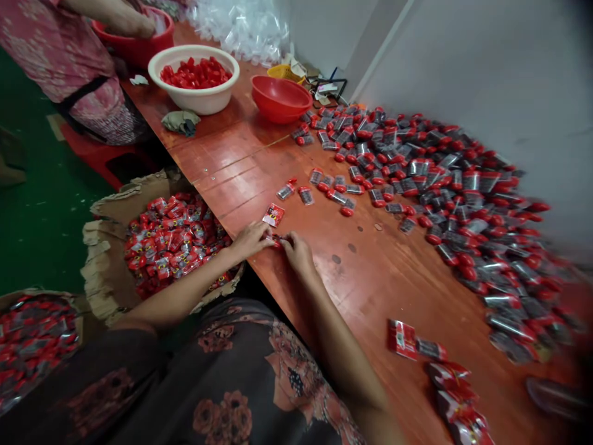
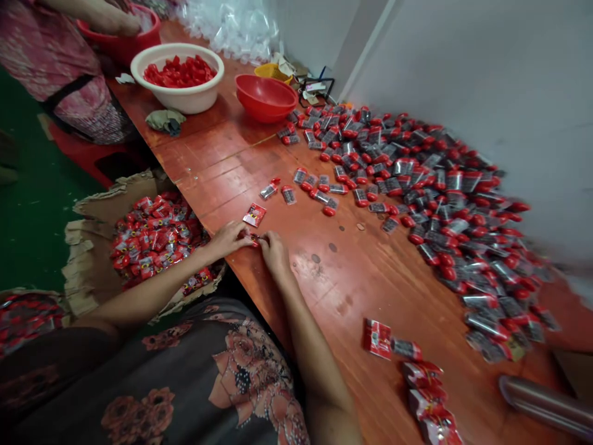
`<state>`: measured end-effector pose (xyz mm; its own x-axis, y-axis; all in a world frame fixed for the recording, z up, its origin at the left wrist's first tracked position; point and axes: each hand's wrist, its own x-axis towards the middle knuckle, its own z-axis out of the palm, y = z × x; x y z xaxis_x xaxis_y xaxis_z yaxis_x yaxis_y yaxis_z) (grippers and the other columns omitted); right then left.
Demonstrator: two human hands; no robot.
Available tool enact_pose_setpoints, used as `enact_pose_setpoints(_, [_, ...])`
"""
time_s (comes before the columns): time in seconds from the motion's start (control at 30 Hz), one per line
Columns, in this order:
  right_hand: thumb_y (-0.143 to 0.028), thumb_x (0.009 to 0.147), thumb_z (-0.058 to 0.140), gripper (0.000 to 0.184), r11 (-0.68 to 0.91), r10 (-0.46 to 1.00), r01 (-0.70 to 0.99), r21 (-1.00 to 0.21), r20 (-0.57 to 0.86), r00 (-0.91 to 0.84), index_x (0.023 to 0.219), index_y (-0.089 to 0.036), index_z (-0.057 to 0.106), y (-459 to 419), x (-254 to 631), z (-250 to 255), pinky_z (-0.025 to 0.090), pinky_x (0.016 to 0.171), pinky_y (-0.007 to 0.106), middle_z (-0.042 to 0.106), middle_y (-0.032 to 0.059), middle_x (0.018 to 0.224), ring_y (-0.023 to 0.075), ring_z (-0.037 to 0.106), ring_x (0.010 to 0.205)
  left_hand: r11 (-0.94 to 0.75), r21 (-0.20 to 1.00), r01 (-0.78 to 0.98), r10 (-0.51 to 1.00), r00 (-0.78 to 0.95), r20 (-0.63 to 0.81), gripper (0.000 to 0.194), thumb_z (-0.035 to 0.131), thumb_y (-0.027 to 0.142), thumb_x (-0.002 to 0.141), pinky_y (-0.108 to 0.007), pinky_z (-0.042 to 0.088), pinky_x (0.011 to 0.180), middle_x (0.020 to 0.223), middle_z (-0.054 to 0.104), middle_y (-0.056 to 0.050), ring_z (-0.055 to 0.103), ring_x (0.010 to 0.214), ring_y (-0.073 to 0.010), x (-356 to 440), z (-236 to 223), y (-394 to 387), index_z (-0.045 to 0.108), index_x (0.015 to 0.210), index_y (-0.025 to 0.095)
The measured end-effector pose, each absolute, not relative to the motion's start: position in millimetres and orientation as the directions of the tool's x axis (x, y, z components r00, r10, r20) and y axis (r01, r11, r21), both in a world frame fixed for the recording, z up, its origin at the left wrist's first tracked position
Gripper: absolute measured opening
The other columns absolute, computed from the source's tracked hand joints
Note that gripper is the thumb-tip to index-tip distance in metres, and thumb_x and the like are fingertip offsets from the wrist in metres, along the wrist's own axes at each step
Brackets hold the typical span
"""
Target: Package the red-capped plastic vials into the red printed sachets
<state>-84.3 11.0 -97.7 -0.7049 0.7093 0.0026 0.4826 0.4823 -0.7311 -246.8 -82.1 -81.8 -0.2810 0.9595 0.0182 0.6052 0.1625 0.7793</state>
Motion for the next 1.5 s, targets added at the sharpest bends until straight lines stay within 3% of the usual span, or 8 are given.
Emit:
enact_pose_setpoints(0.1, [-0.021, 0.087, 0.050, 0.017, 0.515, 0.646, 0.414, -0.750, 0.022, -0.763, 0.091, -0.022, 0.067, 22, -74, -82, 0.047, 0.078, 0.030, 0.067, 0.0029, 0.087, 0.0182, 0.061, 0.084, 0.152, 0.897, 0.414, 0.977, -0.198, -0.074, 0.032, 0.072, 0.028, 0.074, -0.029, 0.046, 0.077, 0.085, 0.071, -0.001, 0.064, 0.081, -0.0203, -247, -73, -69, 0.068, 0.105, 0.025])
enact_pose_setpoints(0.4, [-0.035, 0.085, 0.056, 0.028, 0.375, 0.683, 0.328, -0.867, 0.019, -0.731, 0.107, -0.020, 0.064, 77, -66, -66, 0.052, 0.072, 0.032, 0.068, 0.0010, 0.081, 0.0167, 0.063, 0.072, 0.338, 0.935, -0.102, 0.931, -0.109, -0.348, 0.013, 0.075, 0.029, 0.060, -0.021, 0.040, 0.043, 0.054, 0.061, 0.003, 0.051, 0.047, -0.0115, -223, -64, -33, 0.070, 0.065, 0.018])
enact_pose_setpoints(0.57, [-0.031, 0.092, 0.041, 0.042, 0.370, 0.861, 0.458, -0.808, 0.113, -0.496, 0.125, -0.011, 0.058, 134, -111, -94, 0.038, 0.102, 0.048, 0.058, 0.0195, 0.127, 0.0274, 0.052, 0.116, 0.278, 0.815, -0.509, 0.806, -0.337, -0.486, 0.027, 0.084, 0.026, 0.055, -0.017, 0.038, 0.039, 0.065, 0.067, -0.003, 0.056, 0.048, -0.0085, -212, -56, -29, 0.067, 0.071, 0.013])
enact_pose_setpoints(0.73, [-0.024, 0.087, 0.050, 0.041, 0.541, 0.791, 0.574, -0.614, 0.139, -0.596, 0.127, -0.018, 0.061, 138, -121, -113, 0.034, 0.105, 0.048, 0.061, 0.0155, 0.130, 0.0296, 0.049, 0.119, 0.244, 0.784, -0.570, 0.716, -0.440, -0.542, 0.033, 0.088, 0.026, 0.053, -0.015, 0.024, 0.033, 0.060, 0.065, -0.001, 0.060, 0.048, -0.0096, -203, -54, -30, 0.060, 0.065, 0.014])
enact_pose_setpoints(0.97, [-0.019, 0.076, 0.053, 0.033, 0.479, 0.817, 0.610, -0.632, 0.065, -0.573, 0.105, -0.017, 0.068, 86, -32, -105, 0.043, 0.091, 0.044, 0.069, 0.0131, 0.104, 0.0283, 0.057, 0.098, 0.197, 0.731, -0.654, 0.652, -0.470, -0.596, 0.033, 0.084, 0.037, 0.063, -0.017, 0.024, 0.034, 0.057, 0.061, 0.002, 0.056, 0.042, -0.0074, -191, -55, -27, 0.060, 0.068, 0.015])
enact_pose_setpoints(1.13, [-0.028, 0.071, 0.061, 0.040, 0.215, 0.895, 0.555, -0.803, -0.065, -0.441, 0.110, -0.018, 0.064, 48, 17, -99, 0.047, 0.085, 0.041, 0.068, 0.0086, 0.101, 0.0246, 0.060, 0.090, 0.226, 0.578, -0.784, 0.709, -0.275, -0.650, 0.013, 0.074, 0.021, 0.074, -0.026, 0.056, 0.066, 0.069, 0.071, -0.006, 0.069, 0.065, -0.0150, -177, -56, -15, 0.064, 0.073, 0.013])
enact_pose_setpoints(1.3, [-0.038, 0.077, 0.065, 0.039, -0.055, 0.933, 0.208, -0.977, -0.124, -0.337, 0.110, -0.018, 0.064, -1, 24, -73, 0.050, 0.083, 0.036, 0.068, 0.0065, 0.104, 0.0206, 0.061, 0.091, 0.257, 0.510, -0.821, 0.685, -0.218, -0.696, 0.010, 0.062, 0.014, 0.080, -0.031, 0.057, 0.073, 0.066, 0.070, -0.006, 0.069, 0.065, -0.0155, -159, -50, -9, 0.066, 0.071, 0.012])
enact_pose_setpoints(1.5, [-0.042, 0.082, 0.064, 0.041, -0.176, 0.949, 0.052, -0.983, -0.183, -0.256, 0.117, -0.021, 0.064, -27, 19, -55, 0.052, 0.065, 0.029, 0.066, 0.0058, 0.103, 0.0157, 0.060, 0.076, 0.231, 0.550, -0.802, 0.721, -0.239, -0.651, 0.013, 0.078, 0.017, 0.071, -0.026, 0.054, 0.070, 0.072, 0.071, -0.004, 0.065, 0.063, -0.0111, -136, -45, -8, 0.068, 0.078, 0.012])
